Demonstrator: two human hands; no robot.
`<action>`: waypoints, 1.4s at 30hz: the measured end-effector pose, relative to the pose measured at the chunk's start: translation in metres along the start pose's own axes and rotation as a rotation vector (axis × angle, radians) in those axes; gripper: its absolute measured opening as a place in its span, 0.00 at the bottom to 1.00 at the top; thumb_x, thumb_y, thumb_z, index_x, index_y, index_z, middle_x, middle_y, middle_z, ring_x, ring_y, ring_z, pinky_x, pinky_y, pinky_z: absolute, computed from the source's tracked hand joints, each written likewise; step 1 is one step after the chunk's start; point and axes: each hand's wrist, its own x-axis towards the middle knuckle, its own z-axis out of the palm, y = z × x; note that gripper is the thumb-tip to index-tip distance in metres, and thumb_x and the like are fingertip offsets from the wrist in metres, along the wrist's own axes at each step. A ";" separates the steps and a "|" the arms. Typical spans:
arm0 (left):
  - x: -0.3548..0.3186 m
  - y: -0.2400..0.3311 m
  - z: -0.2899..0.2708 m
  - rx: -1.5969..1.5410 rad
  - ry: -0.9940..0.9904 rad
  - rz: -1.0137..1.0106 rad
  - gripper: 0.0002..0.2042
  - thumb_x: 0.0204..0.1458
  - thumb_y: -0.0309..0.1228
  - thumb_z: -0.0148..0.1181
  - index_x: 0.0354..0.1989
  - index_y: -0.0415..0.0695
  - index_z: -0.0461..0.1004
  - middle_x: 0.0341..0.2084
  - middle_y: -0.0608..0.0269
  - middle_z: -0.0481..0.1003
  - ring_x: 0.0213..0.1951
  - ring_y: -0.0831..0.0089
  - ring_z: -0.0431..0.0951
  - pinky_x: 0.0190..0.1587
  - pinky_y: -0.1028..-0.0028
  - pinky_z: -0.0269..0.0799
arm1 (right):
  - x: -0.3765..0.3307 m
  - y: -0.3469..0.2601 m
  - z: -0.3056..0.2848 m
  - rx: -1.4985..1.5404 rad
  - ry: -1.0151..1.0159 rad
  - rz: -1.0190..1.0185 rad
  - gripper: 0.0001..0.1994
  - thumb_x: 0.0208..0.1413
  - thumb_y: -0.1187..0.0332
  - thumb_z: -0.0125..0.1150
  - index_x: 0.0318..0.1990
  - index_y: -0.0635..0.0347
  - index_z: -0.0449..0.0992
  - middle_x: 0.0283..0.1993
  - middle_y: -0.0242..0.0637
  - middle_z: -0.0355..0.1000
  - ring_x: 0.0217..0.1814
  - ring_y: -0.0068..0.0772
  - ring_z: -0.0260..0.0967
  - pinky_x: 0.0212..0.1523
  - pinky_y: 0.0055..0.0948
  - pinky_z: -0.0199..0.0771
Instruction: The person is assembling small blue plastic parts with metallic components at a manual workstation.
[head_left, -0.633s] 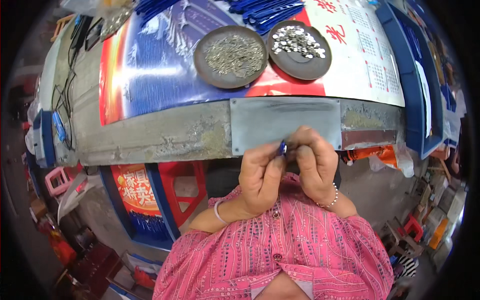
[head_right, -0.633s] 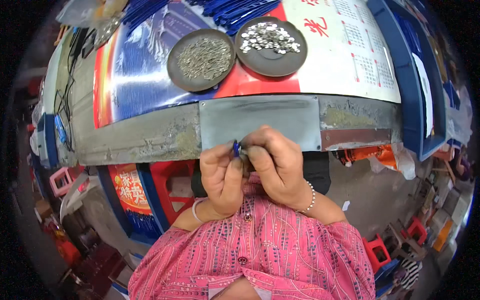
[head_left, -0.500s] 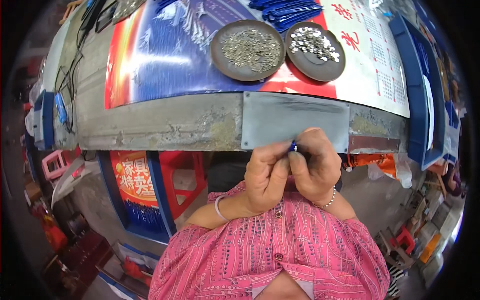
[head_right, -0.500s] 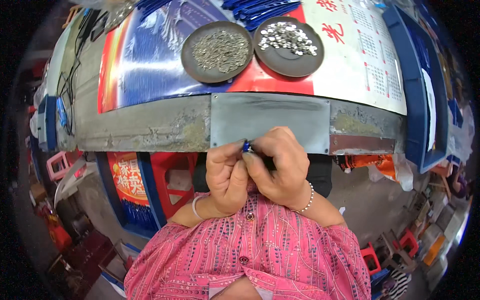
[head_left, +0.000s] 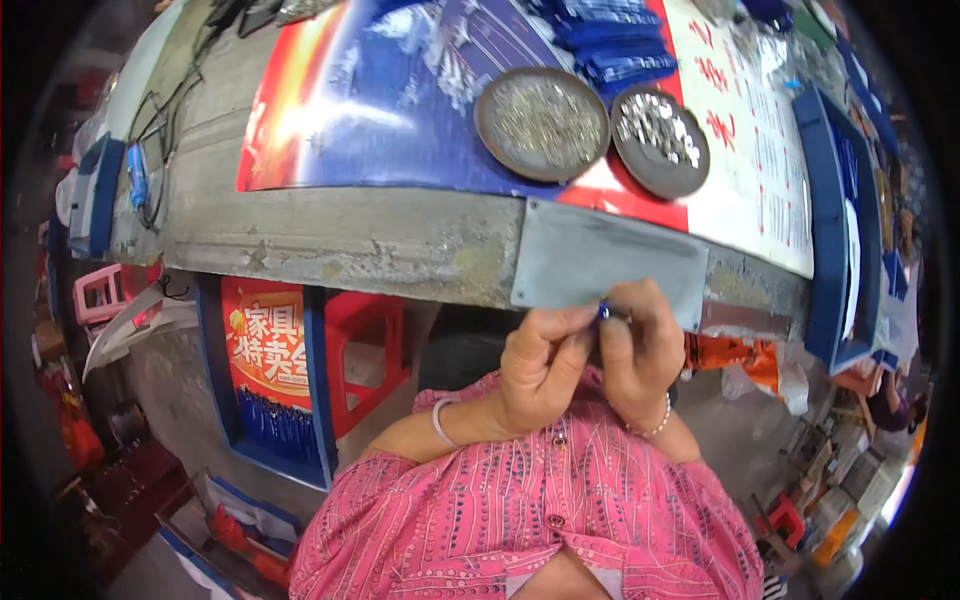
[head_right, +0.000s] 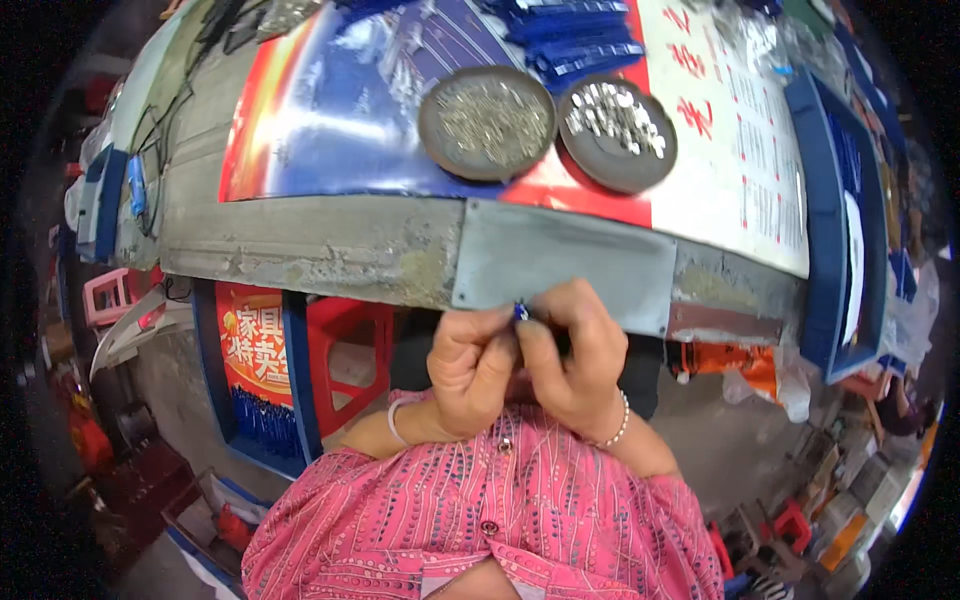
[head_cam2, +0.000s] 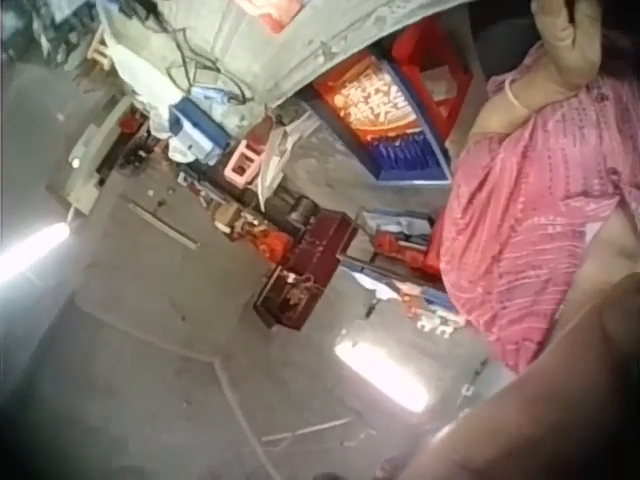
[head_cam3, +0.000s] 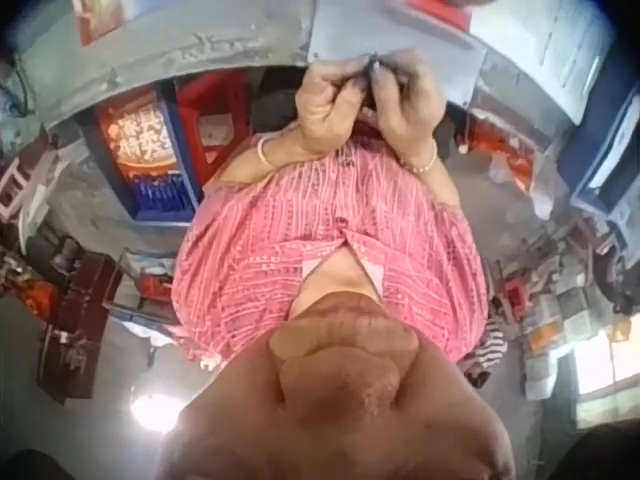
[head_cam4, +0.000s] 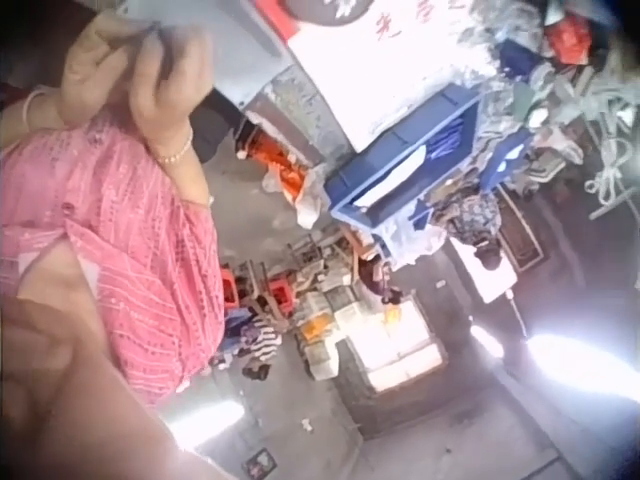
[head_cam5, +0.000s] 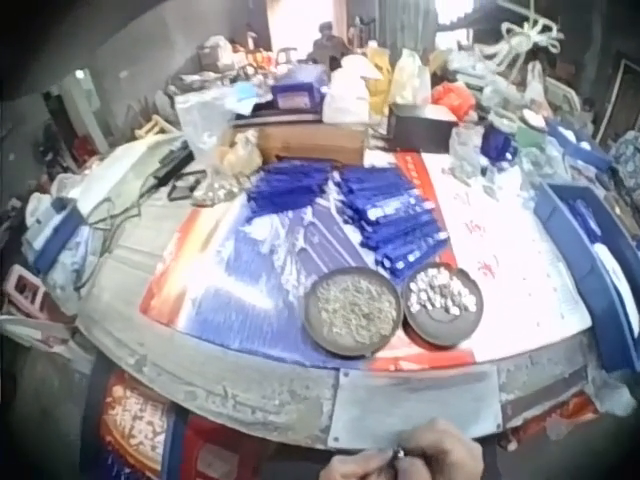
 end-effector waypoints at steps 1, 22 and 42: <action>-0.001 0.000 -0.004 0.076 0.029 0.015 0.11 0.56 0.17 0.49 0.47 0.36 0.68 0.32 0.59 0.76 0.32 0.81 0.74 0.35 0.80 0.71 | 0.000 0.002 0.007 -0.047 0.031 -0.068 0.06 0.45 0.80 0.57 0.32 0.66 0.68 0.24 0.42 0.65 0.24 0.38 0.63 0.25 0.31 0.64; -0.016 0.009 -0.009 -0.096 -0.161 0.020 0.15 0.60 0.18 0.42 0.55 0.37 0.56 0.39 0.59 0.70 0.37 0.79 0.72 0.40 0.79 0.70 | 0.007 -0.002 0.008 -0.166 -0.048 -0.427 0.05 0.47 0.73 0.57 0.28 0.60 0.67 0.20 0.39 0.61 0.18 0.41 0.57 0.20 0.35 0.57; -0.006 0.008 -0.013 0.051 -0.014 0.098 0.11 0.58 0.19 0.48 0.48 0.35 0.66 0.34 0.59 0.75 0.36 0.81 0.73 0.39 0.81 0.70 | -0.012 -0.003 0.022 -0.311 0.015 -0.282 0.06 0.52 0.74 0.55 0.35 0.62 0.65 0.26 0.39 0.63 0.26 0.41 0.60 0.34 0.37 0.59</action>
